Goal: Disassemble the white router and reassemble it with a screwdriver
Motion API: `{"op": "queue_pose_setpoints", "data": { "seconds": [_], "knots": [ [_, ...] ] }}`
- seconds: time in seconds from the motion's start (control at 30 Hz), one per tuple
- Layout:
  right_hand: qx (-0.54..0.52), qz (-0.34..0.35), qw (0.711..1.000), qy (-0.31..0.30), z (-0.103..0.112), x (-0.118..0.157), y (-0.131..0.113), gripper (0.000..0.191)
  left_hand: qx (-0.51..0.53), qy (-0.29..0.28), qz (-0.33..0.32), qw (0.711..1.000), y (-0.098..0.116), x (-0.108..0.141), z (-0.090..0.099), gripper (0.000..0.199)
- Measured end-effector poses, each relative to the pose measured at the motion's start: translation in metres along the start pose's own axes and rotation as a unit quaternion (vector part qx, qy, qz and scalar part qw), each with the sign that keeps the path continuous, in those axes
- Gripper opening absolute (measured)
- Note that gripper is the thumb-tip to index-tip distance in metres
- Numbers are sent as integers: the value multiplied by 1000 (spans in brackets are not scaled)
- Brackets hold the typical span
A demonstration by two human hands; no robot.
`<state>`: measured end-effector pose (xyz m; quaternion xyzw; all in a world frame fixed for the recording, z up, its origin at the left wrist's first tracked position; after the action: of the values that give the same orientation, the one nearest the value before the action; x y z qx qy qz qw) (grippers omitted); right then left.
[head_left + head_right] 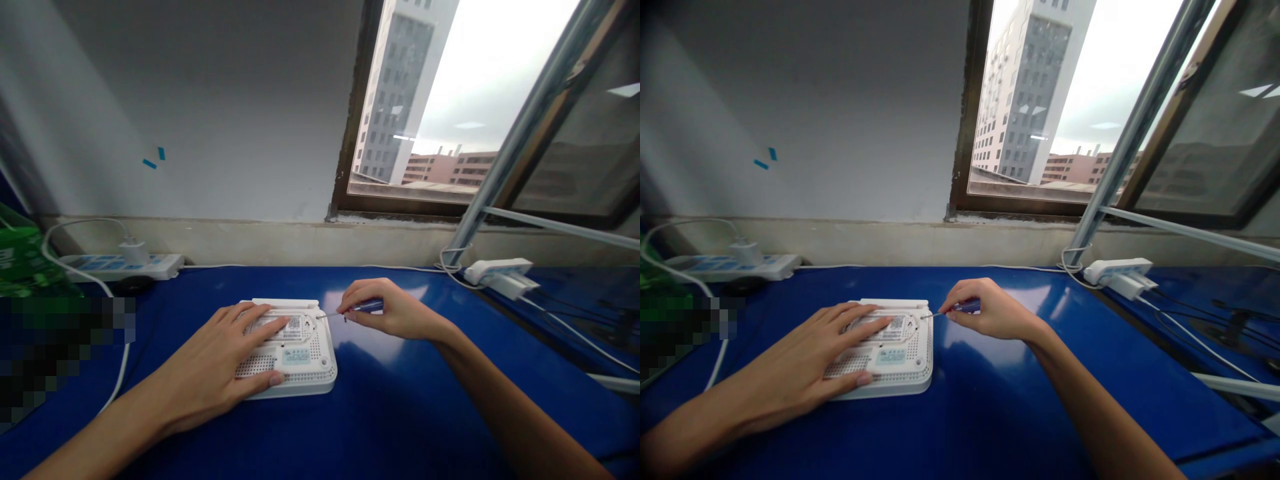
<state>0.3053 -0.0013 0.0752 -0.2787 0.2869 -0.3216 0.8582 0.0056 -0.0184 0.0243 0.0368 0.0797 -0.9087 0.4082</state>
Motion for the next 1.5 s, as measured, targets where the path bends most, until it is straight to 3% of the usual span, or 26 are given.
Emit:
{"op": "queue_pose_setpoints", "data": {
  "seconds": [0.23, 0.73, 0.93, 1.1, 1.17, 1.3, 1.4, 1.5],
  "knots": [
    [-26, -32, 999, 35, 0, 0, -1, 18, 6, 9, 1, 1000, 1, -1, 2, 70],
    [-21, -61, 997, 35, -1, -2, -2, 22, 15, 18, 0, 1000, 2, 0, 4, 69],
    [106, -17, 992, -64, 3, -36, -28, 23, 29, 39, -1, 999, 1, -1, 2, 70],
    [199, -19, 966, -165, -16, -79, -49, 14, 32, 36, -7, 999, 3, -1, 6, 70],
    [255, -9, 957, -135, -25, -90, -53, 12, 36, 38, -11, 999, 3, -1, 6, 70],
    [348, -16, 937, 12, -31, -91, -54, 26, 42, 49, -14, 998, 3, -1, 6, 69],
    [291, -17, 955, 50, -28, -78, -49, 16, 44, 41, -11, 998, 4, -1, 5, 70],
    [224, 27, 972, 66, -24, -62, -42, 12, 44, 35, -7, 998, 4, -2, 6, 70]
  ]
}}
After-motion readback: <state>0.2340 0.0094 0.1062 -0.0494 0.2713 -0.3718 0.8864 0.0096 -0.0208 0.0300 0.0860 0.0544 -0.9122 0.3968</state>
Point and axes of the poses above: each hand's wrist, its own x-axis away from the middle knuckle, its own z-axis out of the back of the hand, y = z × x, the point moved 3 cm from there along -x, towards the middle knuckle, and after that the axes turned 11 degrees about -x, right-handed, at the moved point
